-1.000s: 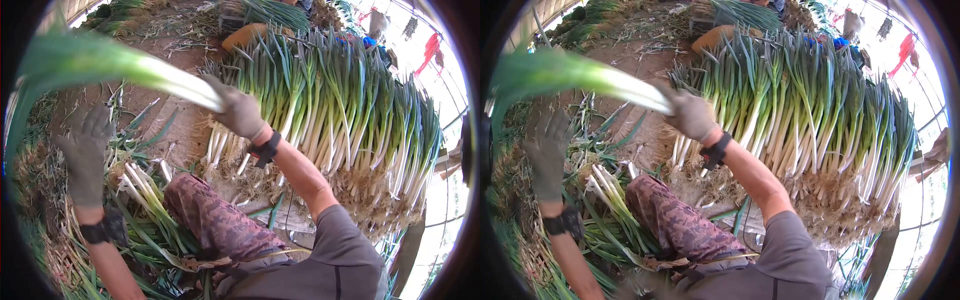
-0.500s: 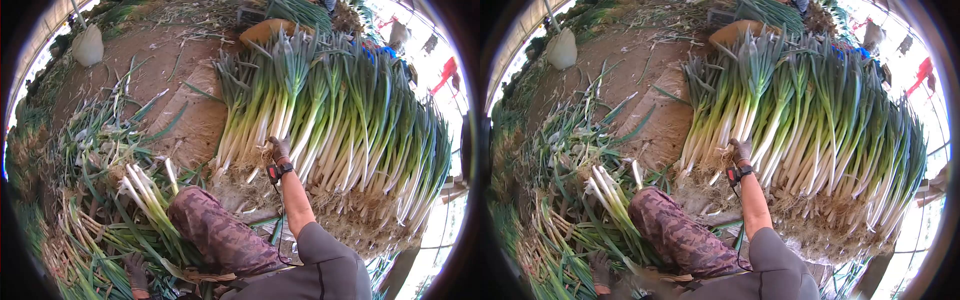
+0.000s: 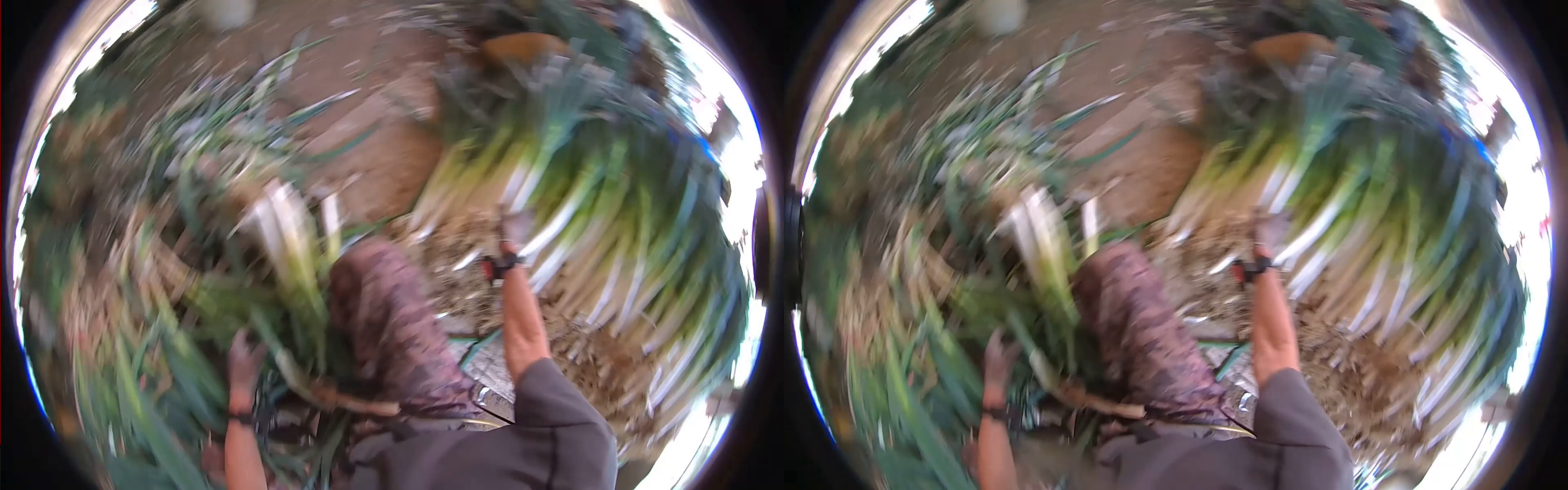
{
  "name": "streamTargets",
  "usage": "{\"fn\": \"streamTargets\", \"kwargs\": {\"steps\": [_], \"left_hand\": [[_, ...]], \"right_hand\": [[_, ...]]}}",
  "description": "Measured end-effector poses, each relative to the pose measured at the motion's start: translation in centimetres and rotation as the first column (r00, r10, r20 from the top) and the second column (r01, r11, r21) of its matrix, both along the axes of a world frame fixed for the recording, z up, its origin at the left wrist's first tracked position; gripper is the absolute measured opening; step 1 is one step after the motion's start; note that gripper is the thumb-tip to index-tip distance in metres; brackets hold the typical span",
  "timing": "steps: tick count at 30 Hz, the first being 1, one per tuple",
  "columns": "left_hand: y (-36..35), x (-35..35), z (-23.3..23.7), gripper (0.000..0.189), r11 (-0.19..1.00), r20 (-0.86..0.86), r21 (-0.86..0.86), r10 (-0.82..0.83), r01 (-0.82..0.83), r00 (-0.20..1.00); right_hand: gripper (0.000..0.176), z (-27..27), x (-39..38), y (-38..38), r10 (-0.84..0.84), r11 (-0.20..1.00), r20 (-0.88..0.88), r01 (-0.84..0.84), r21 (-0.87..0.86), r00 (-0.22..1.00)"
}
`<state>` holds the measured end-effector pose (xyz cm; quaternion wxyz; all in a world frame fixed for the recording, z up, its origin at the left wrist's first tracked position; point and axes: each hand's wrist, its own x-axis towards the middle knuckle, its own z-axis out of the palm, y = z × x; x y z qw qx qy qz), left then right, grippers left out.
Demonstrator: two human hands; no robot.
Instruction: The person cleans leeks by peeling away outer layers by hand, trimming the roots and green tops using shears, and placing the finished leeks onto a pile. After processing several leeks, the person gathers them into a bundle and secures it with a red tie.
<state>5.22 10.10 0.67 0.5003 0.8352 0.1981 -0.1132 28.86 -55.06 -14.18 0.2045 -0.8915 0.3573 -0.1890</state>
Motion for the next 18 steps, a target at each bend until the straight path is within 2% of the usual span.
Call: {"fn": "streamTargets", "kwargs": {"steps": [1,2,3,4,5,6,8,10,12,14,15,16,18], "left_hand": [[1.0,-0.7,-2.3,0.067,0.977,0.094,0.202,-0.081,0.061,0.992],[-0.2,-0.3,-1.5,0.070,0.924,0.132,0.378,-0.116,0.058,0.984],[-2.3,0.9,1.1,0.066,0.916,0.152,0.401,-0.092,0.024,0.984],[-2.7,1.3,0.9,0.062,0.893,0.154,0.450,-0.085,0.006,0.985],[-2.9,1.5,0.1,0.060,0.875,0.159,0.484,-0.060,-0.025,0.985],[-3.0,1.7,-0.6,0.058,0.858,0.165,0.512,-0.045,-0.047,0.985],[-3.3,2.5,-1.1,0.058,0.898,0.142,0.432,0.026,-0.085,0.989],[-4.5,3.1,-0.6,0.057,0.871,0.109,0.479,0.059,-0.104,0.992],[-5.1,3.6,-1.1,0.054,0.825,0.036,0.560,0.065,-0.074,0.997],[-5.5,4.5,-0.6,0.052,0.795,-0.048,0.606,0.080,-0.035,0.996],[-5.5,5.0,-1.1,0.044,0.751,-0.089,0.661,0.061,0.013,0.994],[-4.8,5.5,-1.5,0.039,0.748,-0.086,0.663,0.086,-0.007,0.993],[-2.5,6.1,-2.0,0.030,0.743,-0.085,0.668,0.133,-0.042,0.987]], "right_hand": [[0.097,1.4,-0.6,1.1,0.037,0.999,0.097,-0.038,0.007,0.995],[0.074,5.4,-0.8,2.6,0.073,0.914,0.114,-0.112,0.390,0.991],[0.057,3.5,0.0,2.0,0.160,0.962,0.206,-0.200,0.187,0.965],[0.055,3.6,0.5,2.8,0.293,0.949,0.300,-0.313,0.021,0.908],[0.052,4.9,1.0,4.5,0.233,0.847,0.409,-0.391,0.360,0.882],[0.045,10.9,-0.3,9.1,0.261,0.677,0.393,-0.458,0.576,0.882],[0.036,18.4,-1.8,16.4,0.501,0.463,0.371,-0.604,0.649,0.782],[0.023,23.7,-4.2,24.1,0.776,0.295,0.314,-0.755,0.586,0.547],[0.023,26.3,-7.0,30.9,0.928,0.095,0.205,-0.730,0.677,0.312],[0.029,24.4,-7.8,36.3,0.967,0.105,0.109,-0.748,0.656,0.232],[0.034,21.4,-7.4,38.3,0.956,0.207,0.094,-0.863,0.461,0.280],[0.039,18.5,-6.6,39.7,0.940,0.300,0.091,-0.924,0.238,0.329],[0.050,16.1,-4.6,40.9,0.902,0.422,-0.082,-0.824,0.378,0.425]]}}
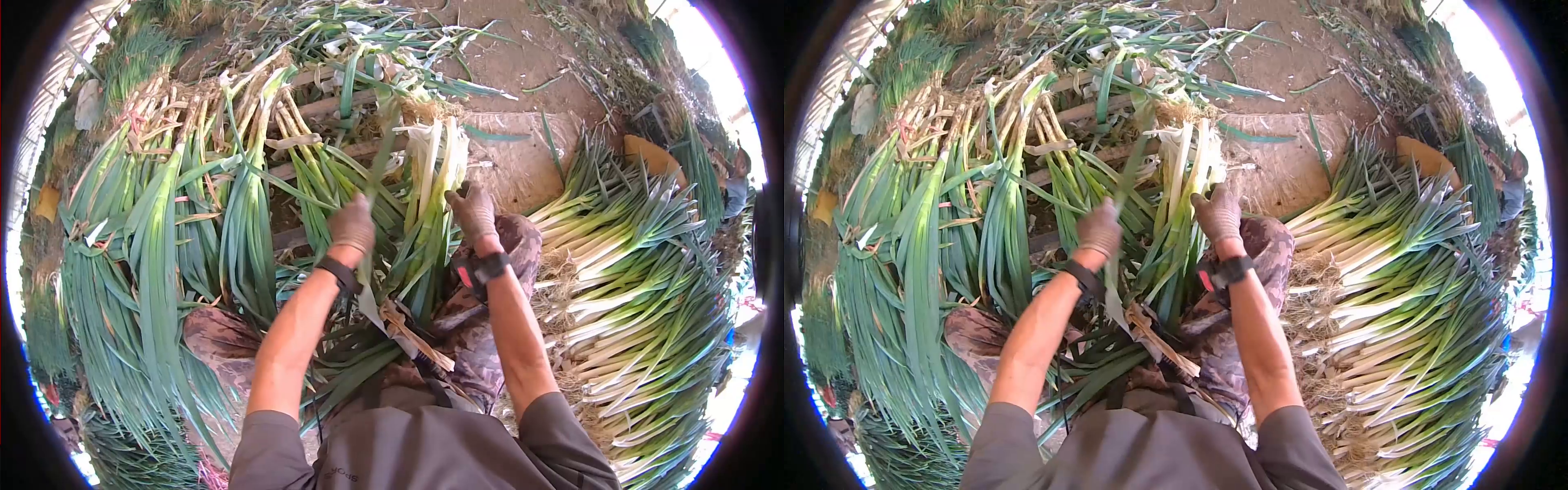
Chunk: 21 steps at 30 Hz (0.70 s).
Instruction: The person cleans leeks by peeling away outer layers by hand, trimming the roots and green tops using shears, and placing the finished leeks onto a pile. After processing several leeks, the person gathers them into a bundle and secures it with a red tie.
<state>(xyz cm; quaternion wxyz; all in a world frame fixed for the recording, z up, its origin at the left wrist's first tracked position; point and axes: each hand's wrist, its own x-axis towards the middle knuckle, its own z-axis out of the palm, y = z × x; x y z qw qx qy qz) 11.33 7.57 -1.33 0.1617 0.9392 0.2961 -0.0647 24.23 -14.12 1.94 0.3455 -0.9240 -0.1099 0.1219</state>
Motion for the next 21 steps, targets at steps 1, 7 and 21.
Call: {"fn": "streamTargets", "kwargs": {"steps": [1,7,21], "left_hand": [[2.0,0.1,0.9,0.025,0.997,0.107,0.017,0.072,-0.075,0.992],[8.2,0.7,8.2,0.012,0.768,0.462,0.621,-0.195,-0.159,0.865],[-4.4,13.8,-4.4,0.035,0.830,0.402,-0.538,0.102,0.145,0.910]], "right_hand": [[0.045,-4.3,1.6,-0.1,-0.061,0.997,0.003,0.062,-0.047,0.998],[0.048,-6.7,1.4,2.3,-0.151,0.971,-0.121,0.170,0.171,0.981],[0.056,-5.3,0.0,2.2,-0.040,0.943,-0.128,0.080,0.322,0.991]]}}
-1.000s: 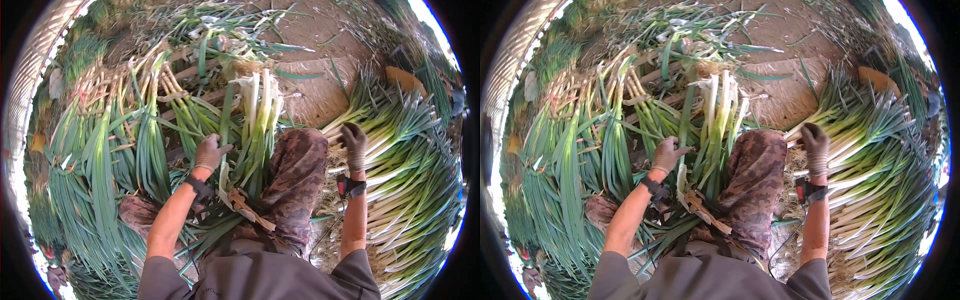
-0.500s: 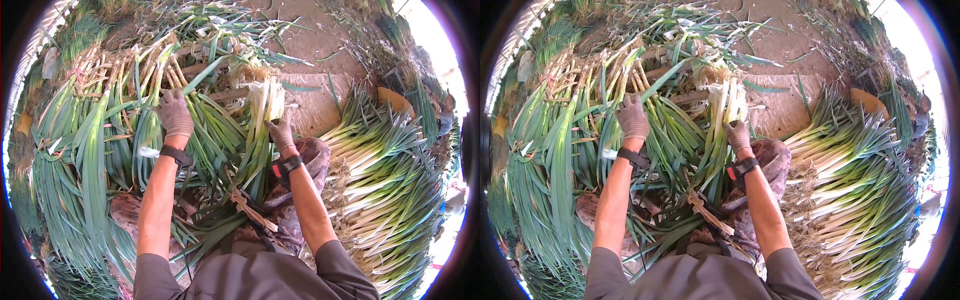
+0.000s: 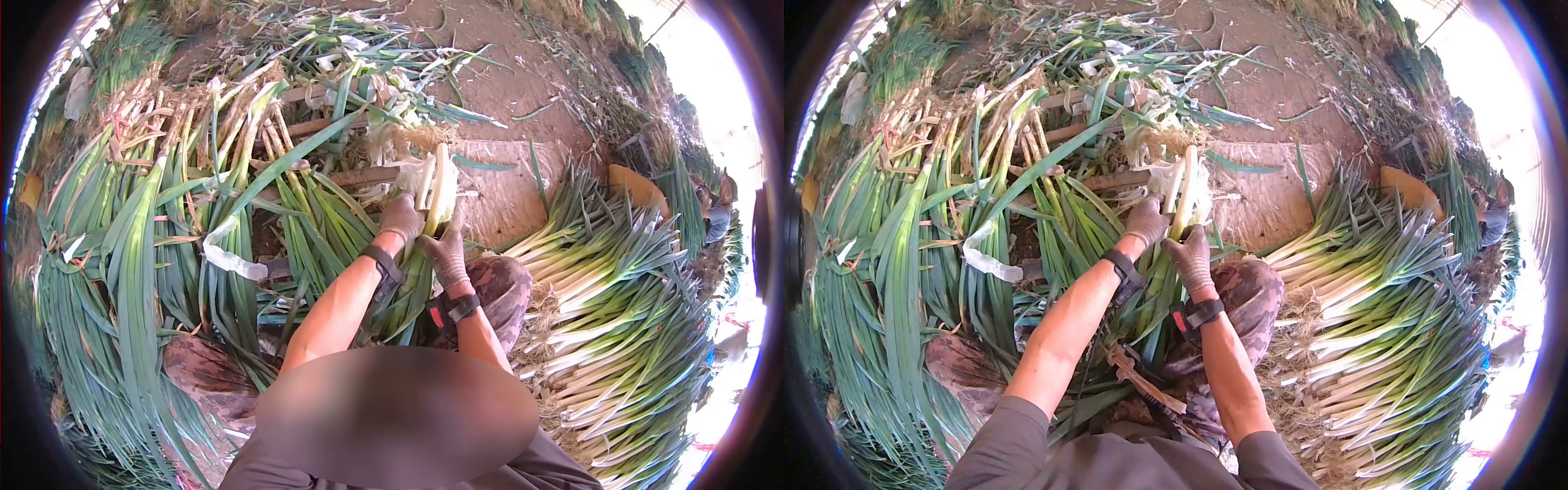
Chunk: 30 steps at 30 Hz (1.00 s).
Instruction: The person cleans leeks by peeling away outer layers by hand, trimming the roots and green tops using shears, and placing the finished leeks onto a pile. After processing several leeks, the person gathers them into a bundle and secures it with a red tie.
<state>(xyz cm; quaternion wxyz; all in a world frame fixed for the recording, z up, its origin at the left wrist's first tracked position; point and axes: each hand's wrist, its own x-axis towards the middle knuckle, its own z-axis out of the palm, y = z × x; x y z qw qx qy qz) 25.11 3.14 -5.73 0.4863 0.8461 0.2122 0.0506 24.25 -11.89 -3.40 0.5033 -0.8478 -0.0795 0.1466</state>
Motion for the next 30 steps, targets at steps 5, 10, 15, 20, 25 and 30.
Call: {"fn": "streamTargets", "kwargs": {"steps": [5,10,15,20,25,30], "left_hand": [[3.3,-3.7,5.6,0.030,0.847,0.191,-0.523,0.007,0.096,0.982],[7.5,-7.8,8.7,0.050,0.806,0.198,-0.570,-0.050,0.156,0.979],[7.1,-7.9,7.8,0.056,0.791,0.198,-0.605,0.046,0.085,0.979],[8.2,-8.1,6.6,0.043,0.614,0.211,-0.789,0.224,0.031,0.951],[8.3,-8.8,7.9,0.043,0.683,0.204,-0.730,0.180,0.027,0.962],[8.4,-9.3,9.6,0.042,0.717,0.252,-0.696,0.201,0.034,0.947]], "right_hand": [[0.044,4.6,-1.6,0.8,0.084,0.903,-0.122,-0.024,0.430,0.989],[0.048,4.2,-3.4,3.6,0.153,0.982,0.089,-0.161,0.097,0.984],[0.040,4.2,-5.7,5.9,0.296,0.934,0.320,-0.343,0.101,0.900],[0.026,2.6,-5.8,3.6,0.039,0.983,0.052,-0.048,0.176,0.998],[0.032,-0.4,-6.8,3.6,0.381,0.899,-0.251,-0.293,0.325,0.890],[0.033,2.7,-6.5,3.0,0.375,0.898,-0.160,-0.314,0.309,0.913]]}}
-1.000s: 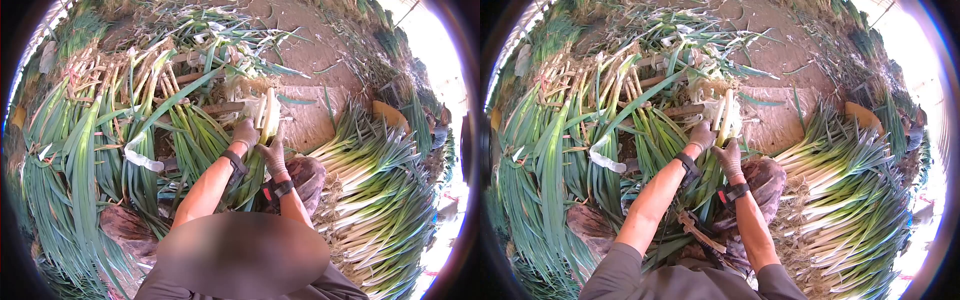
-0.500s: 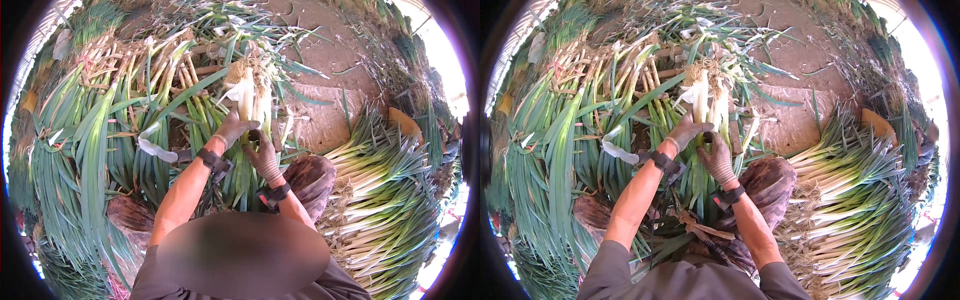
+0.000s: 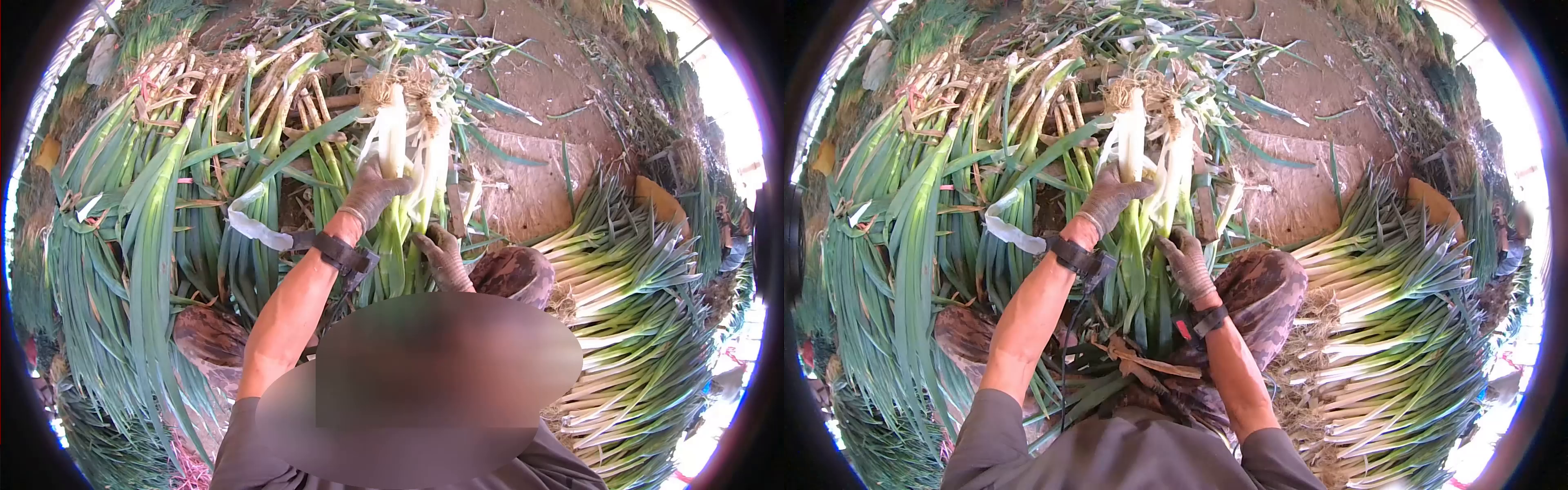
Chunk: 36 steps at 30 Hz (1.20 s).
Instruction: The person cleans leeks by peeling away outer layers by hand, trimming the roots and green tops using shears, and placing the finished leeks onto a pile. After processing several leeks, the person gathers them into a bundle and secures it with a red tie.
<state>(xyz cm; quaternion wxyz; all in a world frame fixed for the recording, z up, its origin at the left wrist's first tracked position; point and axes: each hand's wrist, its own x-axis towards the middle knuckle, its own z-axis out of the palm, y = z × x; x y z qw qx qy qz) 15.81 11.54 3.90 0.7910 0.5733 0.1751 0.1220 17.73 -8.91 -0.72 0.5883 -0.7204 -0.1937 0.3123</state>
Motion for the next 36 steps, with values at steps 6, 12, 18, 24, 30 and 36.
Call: {"fn": "streamTargets", "kwargs": {"steps": [6,12,18,24,30,36], "left_hand": [[2.4,-0.1,1.5,0.040,0.992,0.012,0.104,0.073,-0.073,0.997],[0.7,-2.2,6.6,0.042,0.998,0.152,-0.045,-0.030,0.037,0.988],[-0.8,-2.1,5.1,0.049,0.995,0.208,-0.036,0.100,-0.094,0.973],[-0.4,-3.1,6.7,0.039,0.990,0.166,0.045,0.122,-0.131,0.979],[-2.6,-2.0,6.7,0.049,0.821,0.108,0.484,0.287,-0.302,0.952],[-1.9,-0.9,6.9,0.034,0.695,0.411,0.473,0.370,-0.542,0.833]], "right_hand": [[0.027,2.1,1.2,0.6,-0.257,0.962,-0.057,0.261,0.080,0.965],[0.024,5.2,4.7,3.3,-0.236,0.969,0.357,0.246,0.017,0.904],[0.040,5.4,2.3,4.3,0.032,0.999,0.524,-0.013,-0.041,0.851],[0.087,6.8,-2.2,3.8,0.033,0.998,0.434,-0.011,-0.055,0.900],[0.089,9.8,-5.4,6.4,-0.027,0.899,0.496,0.239,-0.368,0.868],[0.069,5.9,-3.1,4.8,-0.034,0.990,0.444,0.092,-0.110,0.896]]}}
